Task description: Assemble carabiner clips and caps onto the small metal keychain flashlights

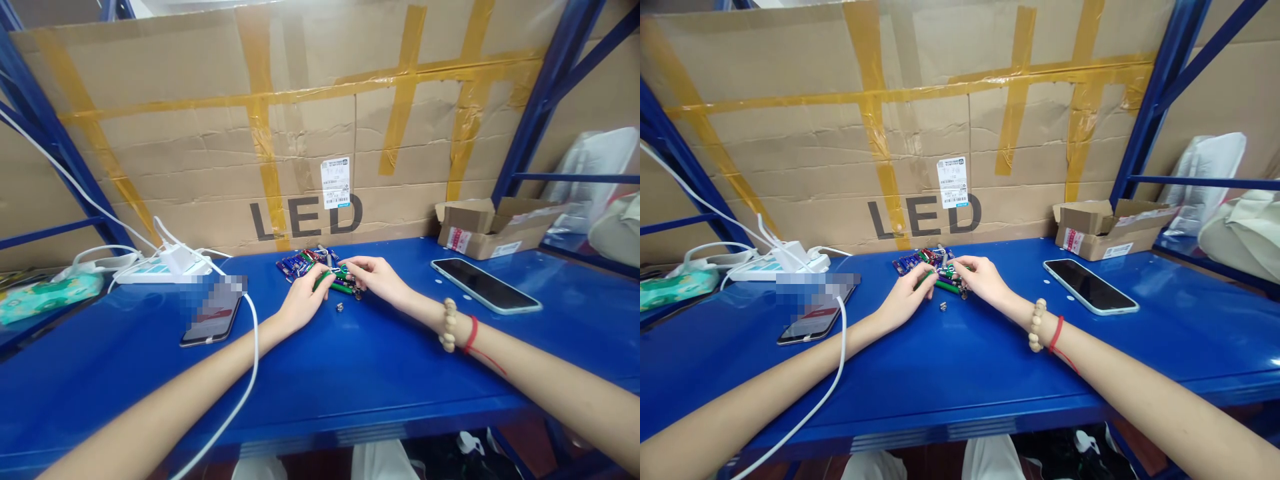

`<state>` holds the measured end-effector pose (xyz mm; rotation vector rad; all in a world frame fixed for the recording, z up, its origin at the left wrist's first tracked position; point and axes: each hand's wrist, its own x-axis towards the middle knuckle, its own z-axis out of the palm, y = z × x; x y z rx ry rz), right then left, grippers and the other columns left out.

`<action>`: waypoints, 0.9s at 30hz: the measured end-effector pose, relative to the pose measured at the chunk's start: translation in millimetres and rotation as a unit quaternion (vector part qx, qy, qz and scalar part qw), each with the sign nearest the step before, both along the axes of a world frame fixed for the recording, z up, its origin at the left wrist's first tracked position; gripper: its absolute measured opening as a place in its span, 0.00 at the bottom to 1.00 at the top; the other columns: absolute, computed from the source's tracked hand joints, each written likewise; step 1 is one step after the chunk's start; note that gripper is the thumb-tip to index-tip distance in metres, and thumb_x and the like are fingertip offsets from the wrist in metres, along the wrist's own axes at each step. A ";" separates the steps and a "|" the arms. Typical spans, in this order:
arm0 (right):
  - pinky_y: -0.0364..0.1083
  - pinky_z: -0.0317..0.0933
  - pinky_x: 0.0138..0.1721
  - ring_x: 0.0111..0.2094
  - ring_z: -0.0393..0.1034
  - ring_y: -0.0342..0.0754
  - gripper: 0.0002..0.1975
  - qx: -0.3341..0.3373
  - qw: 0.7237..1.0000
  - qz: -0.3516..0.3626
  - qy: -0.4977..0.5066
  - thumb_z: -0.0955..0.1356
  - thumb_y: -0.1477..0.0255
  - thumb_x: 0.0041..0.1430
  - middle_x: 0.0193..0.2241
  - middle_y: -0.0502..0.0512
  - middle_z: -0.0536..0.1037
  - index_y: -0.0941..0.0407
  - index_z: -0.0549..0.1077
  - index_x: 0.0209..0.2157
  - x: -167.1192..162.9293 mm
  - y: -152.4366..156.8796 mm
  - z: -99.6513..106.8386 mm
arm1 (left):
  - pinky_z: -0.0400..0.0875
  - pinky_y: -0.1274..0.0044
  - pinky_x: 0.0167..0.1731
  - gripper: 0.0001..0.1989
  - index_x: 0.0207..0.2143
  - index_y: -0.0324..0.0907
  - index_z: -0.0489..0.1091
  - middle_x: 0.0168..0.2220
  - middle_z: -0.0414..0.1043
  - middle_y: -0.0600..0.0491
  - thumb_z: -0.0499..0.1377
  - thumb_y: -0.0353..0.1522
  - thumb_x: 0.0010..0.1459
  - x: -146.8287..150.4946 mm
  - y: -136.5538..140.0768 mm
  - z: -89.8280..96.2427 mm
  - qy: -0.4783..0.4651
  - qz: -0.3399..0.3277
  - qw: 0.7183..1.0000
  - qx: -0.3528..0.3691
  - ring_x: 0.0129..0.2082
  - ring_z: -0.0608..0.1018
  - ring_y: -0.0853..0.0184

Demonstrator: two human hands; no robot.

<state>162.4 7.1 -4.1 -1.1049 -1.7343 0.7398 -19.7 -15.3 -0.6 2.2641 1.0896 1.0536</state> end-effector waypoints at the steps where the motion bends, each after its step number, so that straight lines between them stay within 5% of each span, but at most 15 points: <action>1: 0.41 0.56 0.21 0.19 0.61 0.39 0.17 0.010 1.000 -0.001 -0.005 0.64 0.63 0.52 0.24 0.52 0.75 0.60 0.76 0.37 0.0 -0.1 -0.1 | 0.63 0.78 0.35 0.11 0.36 0.42 0.65 0.27 0.67 0.56 0.49 0.39 0.60 0.2 1.1 -0.5 0.022 -0.010 0.999 0.022 0.30 0.71 0.70; 4: 0.41 0.60 0.24 0.24 0.67 0.43 0.16 0.040 0.999 -0.017 -0.014 0.64 0.64 0.53 0.29 0.55 0.78 0.59 0.76 0.37 0.3 -1.1 1.8 | 0.63 0.74 0.43 0.11 0.36 0.42 0.70 0.37 0.67 0.51 0.53 0.38 0.58 0.1 5.6 -3.7 0.095 -0.052 0.991 0.076 0.40 0.70 0.66; 8: 0.43 0.63 0.31 0.31 0.71 0.46 0.12 0.082 0.993 -0.055 -0.063 0.65 0.69 0.53 0.33 0.55 0.79 0.57 0.77 0.35 5.2 -1.9 7.5 | 0.62 0.73 0.46 0.12 0.40 0.44 0.72 0.38 0.67 0.51 0.53 0.37 0.58 -1.1 10.2 -7.6 0.147 -0.079 0.981 0.095 0.42 0.69 0.65; 15: 0.43 0.63 0.28 0.25 0.70 0.44 0.10 0.070 0.987 -0.075 -0.125 0.65 0.71 0.53 0.29 0.53 0.80 0.57 0.77 0.35 13.2 -1.1 11.3 | 0.64 0.74 0.43 0.12 0.39 0.44 0.73 0.35 0.67 0.52 0.54 0.38 0.57 -2.1 9.7 -7.0 0.122 -0.036 0.986 0.112 0.39 0.69 0.66; 27: 0.44 0.64 0.35 0.33 0.71 0.46 0.12 0.168 0.956 -0.071 -0.231 0.64 0.80 0.51 0.33 0.54 0.78 0.56 0.78 0.33 13.3 -1.8 9.8 | 0.64 0.75 0.38 0.10 0.33 0.42 0.72 0.32 0.67 0.52 0.55 0.38 0.56 -0.3 3.4 -2.5 0.093 -0.032 0.987 0.126 0.35 0.69 0.68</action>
